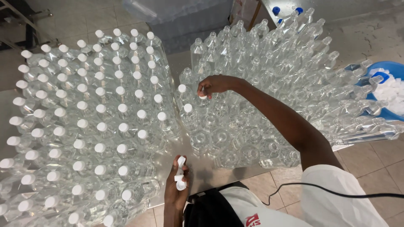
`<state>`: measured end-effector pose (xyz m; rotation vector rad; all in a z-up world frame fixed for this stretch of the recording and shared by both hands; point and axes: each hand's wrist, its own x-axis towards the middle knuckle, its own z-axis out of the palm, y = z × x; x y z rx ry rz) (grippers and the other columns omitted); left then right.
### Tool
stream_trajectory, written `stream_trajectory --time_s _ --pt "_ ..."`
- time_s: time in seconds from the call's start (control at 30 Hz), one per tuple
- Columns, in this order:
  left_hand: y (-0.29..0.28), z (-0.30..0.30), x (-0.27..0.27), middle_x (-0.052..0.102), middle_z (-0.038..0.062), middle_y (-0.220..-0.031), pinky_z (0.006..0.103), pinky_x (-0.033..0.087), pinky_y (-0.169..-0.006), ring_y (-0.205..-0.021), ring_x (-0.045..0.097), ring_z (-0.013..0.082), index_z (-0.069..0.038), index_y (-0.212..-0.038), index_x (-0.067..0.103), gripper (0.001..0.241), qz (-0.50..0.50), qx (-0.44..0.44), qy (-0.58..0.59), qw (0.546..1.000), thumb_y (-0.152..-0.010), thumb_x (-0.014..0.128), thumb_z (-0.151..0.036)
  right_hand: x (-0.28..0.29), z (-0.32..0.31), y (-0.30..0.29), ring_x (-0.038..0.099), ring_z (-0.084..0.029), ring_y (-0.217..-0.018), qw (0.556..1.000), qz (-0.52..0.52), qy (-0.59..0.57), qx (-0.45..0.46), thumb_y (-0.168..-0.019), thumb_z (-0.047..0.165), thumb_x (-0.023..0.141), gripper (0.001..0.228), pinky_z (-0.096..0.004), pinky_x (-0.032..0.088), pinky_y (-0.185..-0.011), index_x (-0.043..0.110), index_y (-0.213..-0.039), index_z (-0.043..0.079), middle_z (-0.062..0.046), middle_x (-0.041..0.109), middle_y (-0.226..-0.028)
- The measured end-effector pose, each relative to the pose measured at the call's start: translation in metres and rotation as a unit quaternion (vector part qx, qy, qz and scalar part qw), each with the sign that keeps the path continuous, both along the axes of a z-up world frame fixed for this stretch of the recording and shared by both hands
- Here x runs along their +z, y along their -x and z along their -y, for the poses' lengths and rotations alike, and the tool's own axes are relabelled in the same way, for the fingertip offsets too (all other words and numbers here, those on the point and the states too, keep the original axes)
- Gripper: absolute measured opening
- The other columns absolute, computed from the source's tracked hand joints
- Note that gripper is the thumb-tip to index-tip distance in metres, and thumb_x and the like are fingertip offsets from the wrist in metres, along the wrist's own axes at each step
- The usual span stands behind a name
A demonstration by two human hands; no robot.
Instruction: Arranging and screwing caps onto plastic water bottles on a production table
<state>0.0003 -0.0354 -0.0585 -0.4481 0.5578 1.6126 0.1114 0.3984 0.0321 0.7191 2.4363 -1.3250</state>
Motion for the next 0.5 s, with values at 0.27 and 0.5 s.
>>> stream_trajectory --time_s 0.27,0.5 --pt "-0.010 -0.012 0.015 0.053 0.004 -0.113 0.0187 0.043 -0.045 -0.071 0.049 0.0073 -0.015 -0.111 0.058 0.022 -0.131 0.004 -0.046 0.990 -0.102 0.074 -0.028 0.021 0.158 -0.006 0.072 -0.027 -0.102 0.931 -0.250 -0.262 -0.039 -0.111 0.027 0.063 0.024 -0.041 0.057 -0.090 0.070 -0.127 0.011 -0.012 0.071 -0.123" --pt "-0.022 -0.026 0.049 0.067 0.012 -0.114 0.0298 0.047 -0.036 -0.052 0.053 0.0145 -0.013 -0.091 0.051 0.036 -0.409 0.036 -0.008 0.912 -0.087 0.081 0.006 0.054 0.243 -0.010 0.078 -0.020 -0.074 0.965 -0.065 0.226 -0.114 -0.099 0.037 0.072 0.048 -0.030 0.066 -0.071 0.067 -0.134 0.006 -0.012 0.081 -0.091"
